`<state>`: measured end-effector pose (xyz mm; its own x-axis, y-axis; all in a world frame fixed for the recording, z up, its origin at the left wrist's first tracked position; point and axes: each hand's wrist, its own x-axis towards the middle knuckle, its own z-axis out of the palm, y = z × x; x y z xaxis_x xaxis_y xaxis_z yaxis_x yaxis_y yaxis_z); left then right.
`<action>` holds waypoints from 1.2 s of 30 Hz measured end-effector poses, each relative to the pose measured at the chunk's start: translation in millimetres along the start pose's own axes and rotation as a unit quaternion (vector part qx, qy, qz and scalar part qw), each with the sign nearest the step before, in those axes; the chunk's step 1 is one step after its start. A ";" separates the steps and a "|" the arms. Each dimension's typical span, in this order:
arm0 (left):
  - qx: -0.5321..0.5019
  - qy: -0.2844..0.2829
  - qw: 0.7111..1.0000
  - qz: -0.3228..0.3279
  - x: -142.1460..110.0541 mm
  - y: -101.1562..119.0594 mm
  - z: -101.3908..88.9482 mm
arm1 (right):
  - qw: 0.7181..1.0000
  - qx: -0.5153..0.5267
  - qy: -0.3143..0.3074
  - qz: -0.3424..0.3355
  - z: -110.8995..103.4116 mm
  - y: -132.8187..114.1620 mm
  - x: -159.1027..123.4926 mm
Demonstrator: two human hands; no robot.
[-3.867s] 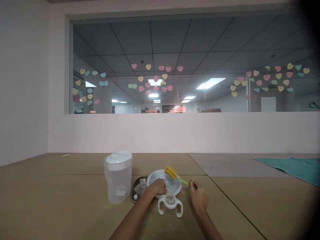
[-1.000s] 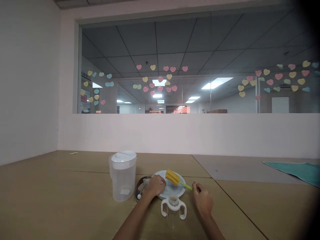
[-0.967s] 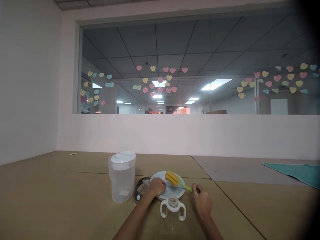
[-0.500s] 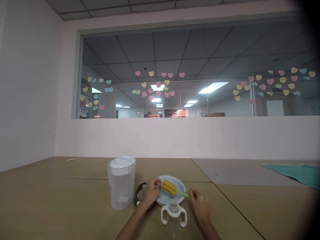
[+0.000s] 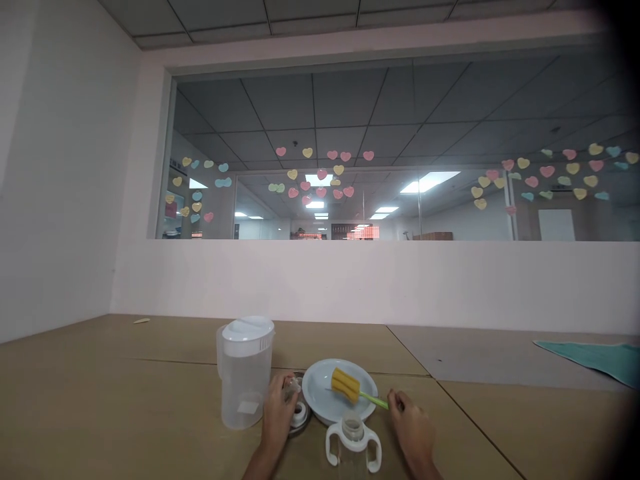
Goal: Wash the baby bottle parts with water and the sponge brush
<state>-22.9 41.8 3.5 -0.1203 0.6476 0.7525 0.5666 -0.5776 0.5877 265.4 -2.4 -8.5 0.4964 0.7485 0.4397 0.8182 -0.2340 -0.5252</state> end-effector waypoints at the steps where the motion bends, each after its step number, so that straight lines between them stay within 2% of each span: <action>1: 0.001 -0.005 1.000 -0.001 -1.2 -1.5 -0.8 | 1.000 -0.001 -0.004 0.001 0.1 0.2 0.1; 7: 0.026 -0.065 0.998 -0.008 -6.4 -4.5 0.8 | 1.000 -0.015 -0.011 -0.011 0.0 1.0 0.3; 11: 0.068 -0.092 0.993 0.011 -7.3 -0.6 1.3 | 1.000 -0.004 -0.020 0.001 -2.6 -0.3 -0.3; 20: 0.150 -0.093 0.984 -0.004 -6.7 -10.2 3.0 | 1.000 -0.008 -0.030 -0.002 -3.2 -1.7 0.2; 28: 0.185 -0.201 0.960 -0.058 -8.6 -11.4 3.5 | 1.000 -0.015 -0.023 -0.009 -2.7 -1.7 0.0; 36: 0.173 -0.156 0.972 -0.034 -10.9 1.9 -1.0 | 1.000 -0.010 -0.020 -0.013 -1.7 -2.1 0.0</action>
<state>-21.3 33.1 -3.3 0.0564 0.8287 0.5568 0.8131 -0.3618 0.4561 264.2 -3.0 -6.2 0.4628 0.7788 0.4234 0.8369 -0.2264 -0.4983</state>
